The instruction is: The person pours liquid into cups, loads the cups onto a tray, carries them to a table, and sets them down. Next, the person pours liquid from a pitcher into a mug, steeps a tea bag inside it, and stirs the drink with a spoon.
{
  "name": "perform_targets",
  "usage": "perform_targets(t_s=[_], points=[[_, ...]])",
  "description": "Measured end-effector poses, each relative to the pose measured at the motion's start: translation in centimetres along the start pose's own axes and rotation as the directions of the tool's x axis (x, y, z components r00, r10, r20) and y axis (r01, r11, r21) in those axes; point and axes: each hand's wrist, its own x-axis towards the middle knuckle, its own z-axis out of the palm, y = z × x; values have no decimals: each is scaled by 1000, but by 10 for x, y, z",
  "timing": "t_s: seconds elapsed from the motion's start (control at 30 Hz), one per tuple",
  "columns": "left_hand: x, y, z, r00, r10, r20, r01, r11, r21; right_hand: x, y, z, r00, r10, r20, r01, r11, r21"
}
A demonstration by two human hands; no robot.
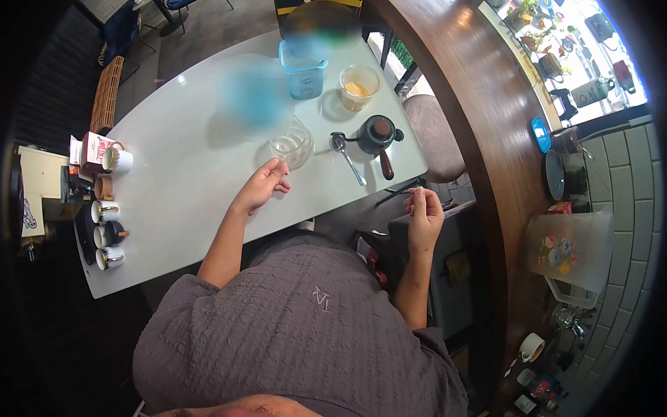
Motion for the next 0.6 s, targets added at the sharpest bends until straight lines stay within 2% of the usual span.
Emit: perform_targets(t_s=[0.2,0.33,0.6], points=[[1,-3,8,998,47,-43,-46,998,30,-15,-2,-18,1000,6,-7,-6,1000,4],[-16,3,18,988,52,-146,-44,998,55,-27,-2,-28,1000,7,17,-7,1000,20],[-100,-9,26,924,11,-383,18,997,71,-49,19,-22,971,67,229,-92,991,100]])
